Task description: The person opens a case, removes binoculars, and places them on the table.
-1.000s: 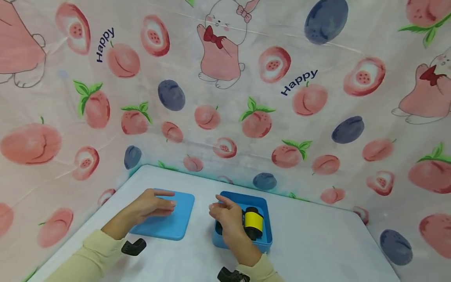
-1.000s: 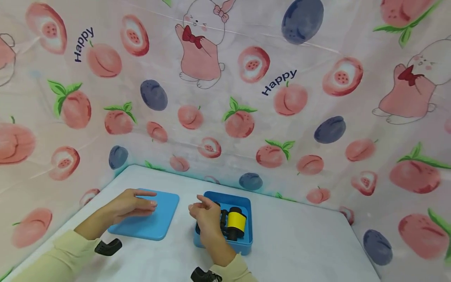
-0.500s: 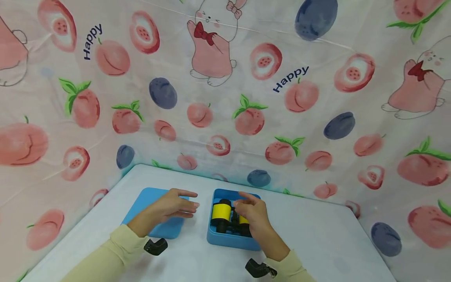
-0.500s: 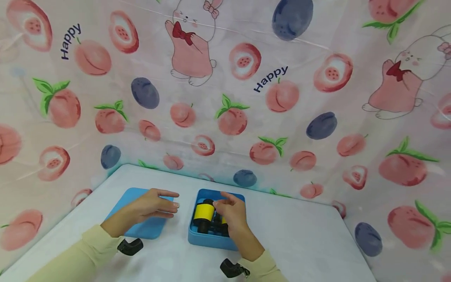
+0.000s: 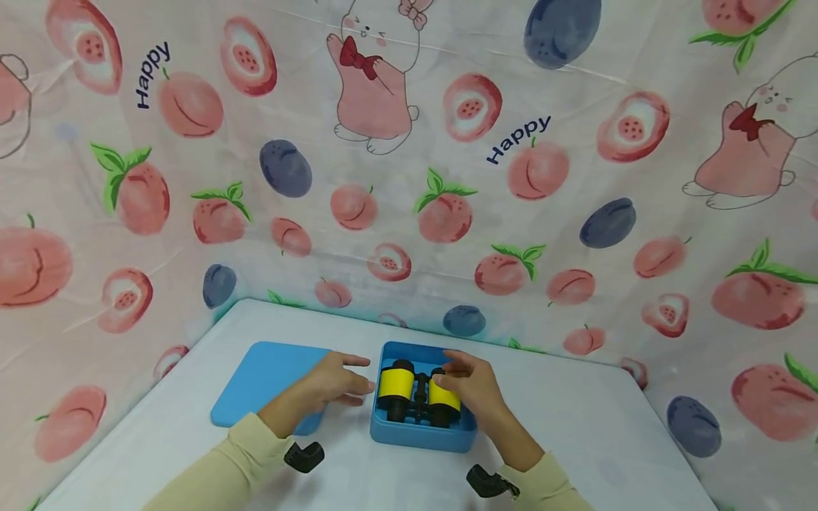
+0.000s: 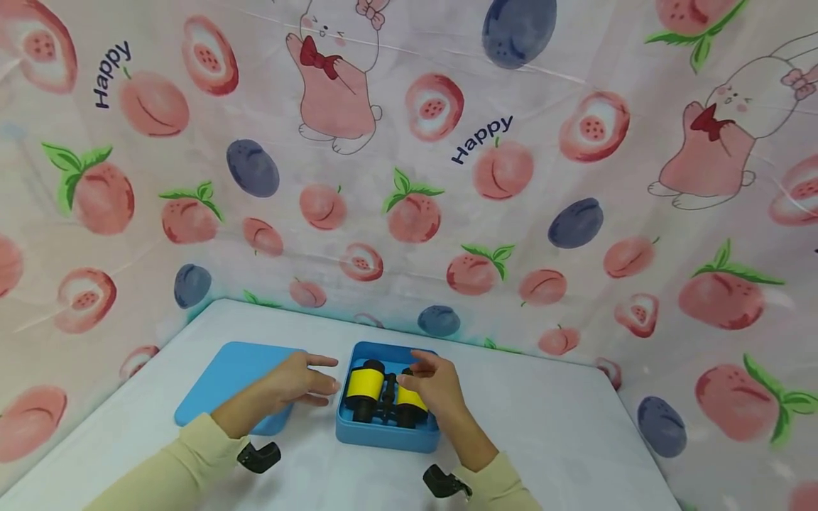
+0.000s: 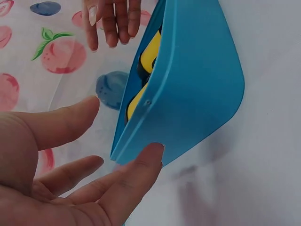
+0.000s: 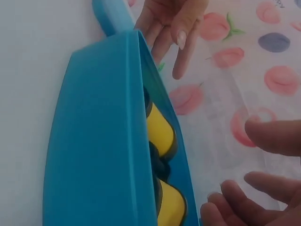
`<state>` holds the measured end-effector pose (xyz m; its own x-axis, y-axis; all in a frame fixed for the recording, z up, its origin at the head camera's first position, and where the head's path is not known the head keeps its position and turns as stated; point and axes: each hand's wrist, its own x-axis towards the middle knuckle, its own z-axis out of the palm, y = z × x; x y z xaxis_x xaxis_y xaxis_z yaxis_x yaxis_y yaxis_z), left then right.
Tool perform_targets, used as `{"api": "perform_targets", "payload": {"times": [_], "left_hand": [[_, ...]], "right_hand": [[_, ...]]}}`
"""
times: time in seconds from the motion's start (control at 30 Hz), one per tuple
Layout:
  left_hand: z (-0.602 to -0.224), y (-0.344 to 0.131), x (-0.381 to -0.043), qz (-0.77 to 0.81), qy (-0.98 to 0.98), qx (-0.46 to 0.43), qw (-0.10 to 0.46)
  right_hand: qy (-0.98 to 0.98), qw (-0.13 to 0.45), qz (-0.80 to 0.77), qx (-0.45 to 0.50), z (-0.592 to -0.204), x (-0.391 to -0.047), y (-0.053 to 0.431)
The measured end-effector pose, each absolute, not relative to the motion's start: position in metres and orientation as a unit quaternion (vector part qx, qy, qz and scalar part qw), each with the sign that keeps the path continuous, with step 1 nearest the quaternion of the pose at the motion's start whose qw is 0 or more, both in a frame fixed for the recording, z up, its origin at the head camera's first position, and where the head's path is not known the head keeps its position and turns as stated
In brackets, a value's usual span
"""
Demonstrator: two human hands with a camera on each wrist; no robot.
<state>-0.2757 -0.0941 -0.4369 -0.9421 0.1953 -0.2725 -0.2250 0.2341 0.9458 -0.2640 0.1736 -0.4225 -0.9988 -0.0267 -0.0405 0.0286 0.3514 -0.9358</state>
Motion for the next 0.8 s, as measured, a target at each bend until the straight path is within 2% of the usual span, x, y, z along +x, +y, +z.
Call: {"api": "perform_targets", "payload": {"times": [0.37, 0.8], "left_hand": [[-0.446, -0.084, -0.277, 0.607, 0.775, 0.003, 0.179], [-0.457, -0.075, -0.274, 0.602, 0.778, -0.004, 0.178]], "right_hand": [[0.886, -0.004, -0.453, -0.101, -0.431, -0.273, 0.185], [0.959, -0.021, -0.178, -0.218, -0.448, -0.278, 0.175]]}}
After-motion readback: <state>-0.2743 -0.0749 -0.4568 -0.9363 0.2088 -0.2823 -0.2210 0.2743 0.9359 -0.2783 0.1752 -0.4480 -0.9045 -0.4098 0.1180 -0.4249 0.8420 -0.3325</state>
